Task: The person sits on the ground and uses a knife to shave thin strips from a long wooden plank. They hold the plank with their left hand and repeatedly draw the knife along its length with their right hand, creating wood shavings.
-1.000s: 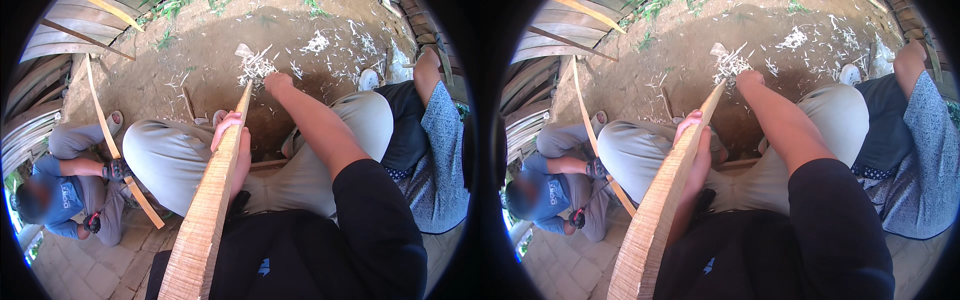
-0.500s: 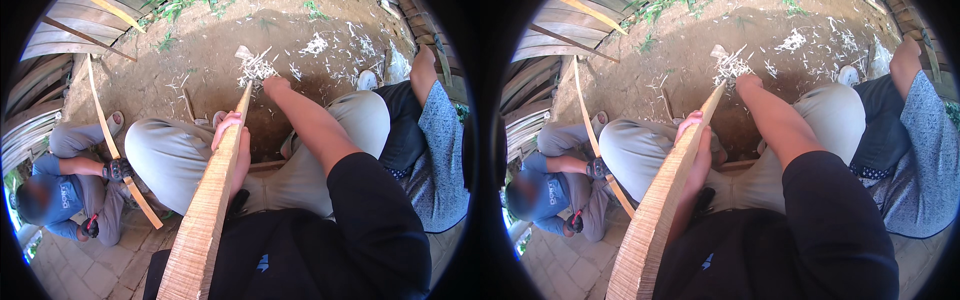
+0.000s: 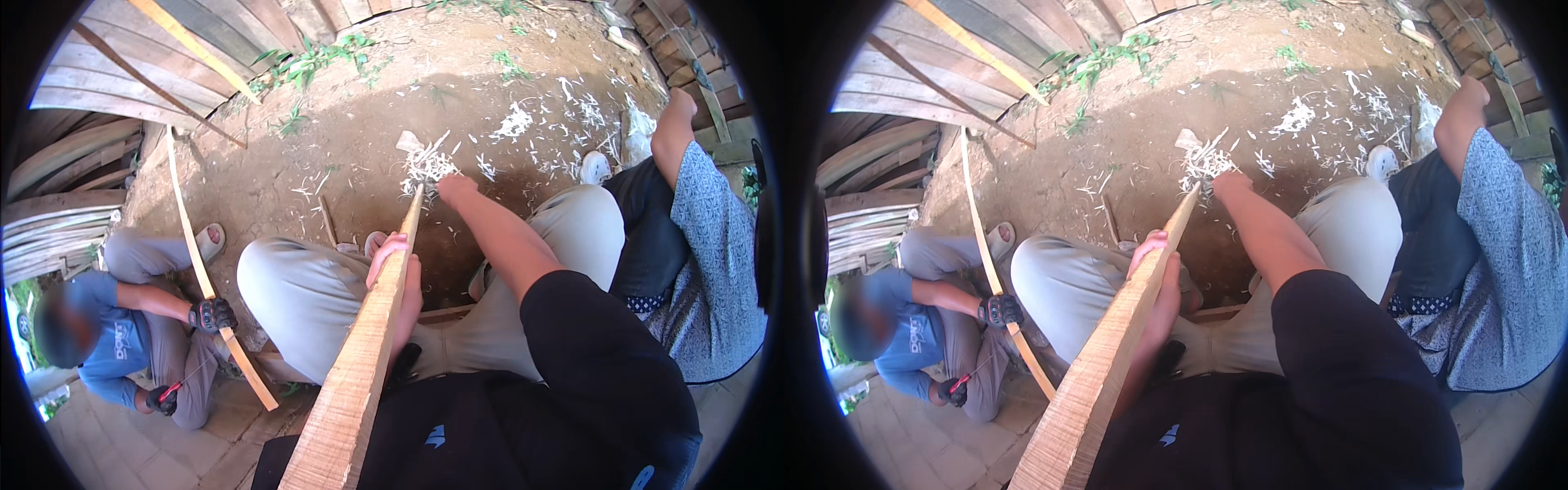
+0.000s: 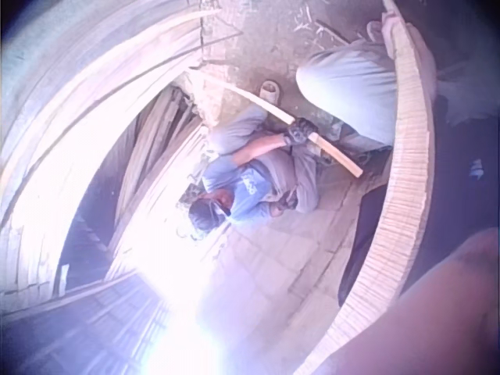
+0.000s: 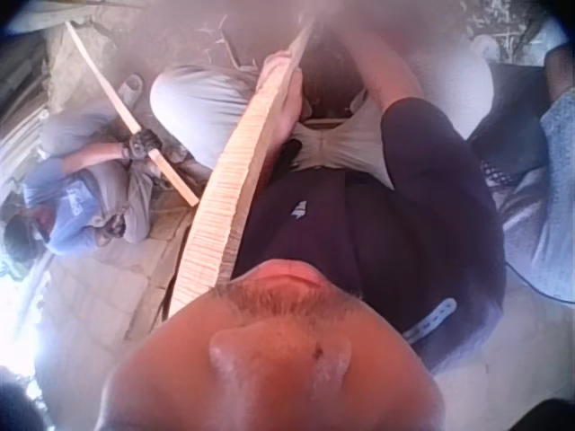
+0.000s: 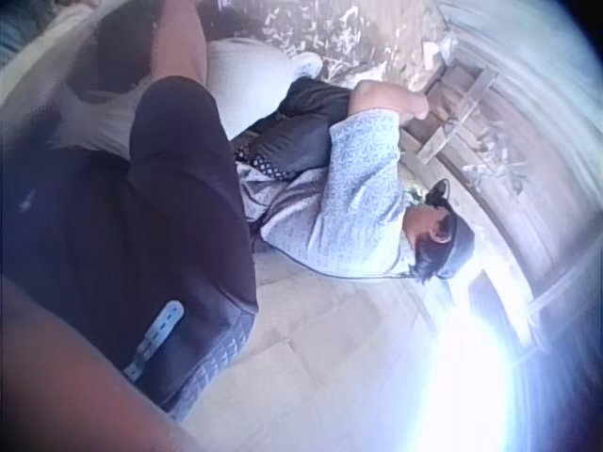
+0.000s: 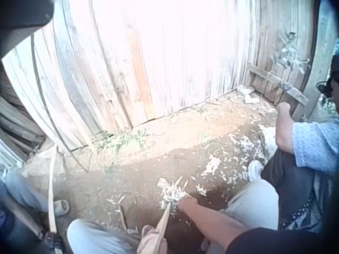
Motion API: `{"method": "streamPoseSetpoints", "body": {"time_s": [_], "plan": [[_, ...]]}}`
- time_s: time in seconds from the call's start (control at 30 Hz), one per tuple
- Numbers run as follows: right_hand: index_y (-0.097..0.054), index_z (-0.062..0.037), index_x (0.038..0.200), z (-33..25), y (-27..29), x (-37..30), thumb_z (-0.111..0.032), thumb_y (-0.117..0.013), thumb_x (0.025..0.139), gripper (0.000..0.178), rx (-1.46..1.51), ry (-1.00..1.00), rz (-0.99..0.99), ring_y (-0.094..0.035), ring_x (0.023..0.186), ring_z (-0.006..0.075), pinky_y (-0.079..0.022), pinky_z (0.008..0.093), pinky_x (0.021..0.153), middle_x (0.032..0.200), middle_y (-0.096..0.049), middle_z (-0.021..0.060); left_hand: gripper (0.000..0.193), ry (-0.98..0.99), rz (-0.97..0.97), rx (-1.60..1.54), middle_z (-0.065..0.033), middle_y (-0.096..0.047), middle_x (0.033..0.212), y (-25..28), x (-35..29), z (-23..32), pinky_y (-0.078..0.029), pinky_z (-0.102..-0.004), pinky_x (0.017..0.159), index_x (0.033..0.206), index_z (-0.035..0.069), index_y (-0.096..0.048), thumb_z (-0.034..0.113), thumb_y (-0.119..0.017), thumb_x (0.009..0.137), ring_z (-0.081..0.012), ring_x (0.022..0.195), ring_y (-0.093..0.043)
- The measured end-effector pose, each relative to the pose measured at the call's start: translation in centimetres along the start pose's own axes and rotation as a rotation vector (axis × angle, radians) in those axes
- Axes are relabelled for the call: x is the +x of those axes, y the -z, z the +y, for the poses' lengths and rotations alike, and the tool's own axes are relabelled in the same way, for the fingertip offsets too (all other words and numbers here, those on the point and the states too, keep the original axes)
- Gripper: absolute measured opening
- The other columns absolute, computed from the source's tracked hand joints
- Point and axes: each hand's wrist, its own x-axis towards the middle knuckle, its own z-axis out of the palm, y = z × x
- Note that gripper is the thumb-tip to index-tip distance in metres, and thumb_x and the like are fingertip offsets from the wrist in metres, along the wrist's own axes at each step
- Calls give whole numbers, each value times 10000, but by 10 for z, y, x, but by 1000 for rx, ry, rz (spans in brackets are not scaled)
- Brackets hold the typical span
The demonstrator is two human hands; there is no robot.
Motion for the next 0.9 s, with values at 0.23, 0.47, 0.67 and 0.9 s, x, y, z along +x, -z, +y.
{"method": "streamPoseSetpoints", "body": {"time_s": [0.23, 0.47, 0.67, 0.9], "plan": [[-612, -89, 1231, 5, 20, -25, -355, -367, 994, 433, -162, 139, -191, -565, 1201, 280, -466, 451, 963, 1296, -593, 103, 238, 121, 22, 7, -88, -557, 1197, -1, 5, 14, -387, -280, 978, 1054, 58, -527, -70, -552, 855, -174, 1156, -516], [-634, -107, 1199, 7, 29, -30, -401, -380, 994, 440, -177, 92, -160, -617, 1122, 282, -506, 456, 909, 1239, -630, 91, 230, 96, 0, 33, -90, -546, 1202, 0, 4, 6, -376, -279, 992, 1061, 57, -519, -61, -548, 866, -170, 1159, -507], [-644, -125, 1197, 7, 21, -24, -323, -499, 951, 347, -118, -31, -117, -642, 1079, 286, -560, 480, 774, 1222, -641, 64, 225, 140, -7, 59, -98, -543, 1175, -5, 12, 23, -373, -285, 1001, 1064, 53, -508, -57, -553, 874, -179, 1158, -506], [-644, -82, 1176, -6, 19, -28, -387, -402, 1001, 427, -142, -71, -147, -623, 1115, 291, -529, 429, 888, 1265, -612, 100, 224, 137, 3, 68, -96, -545, 1155, -4, 12, 27, -375, -277, 993, 1057, 51, -504, -56, -553, 866, -180, 1140, -517]]}}
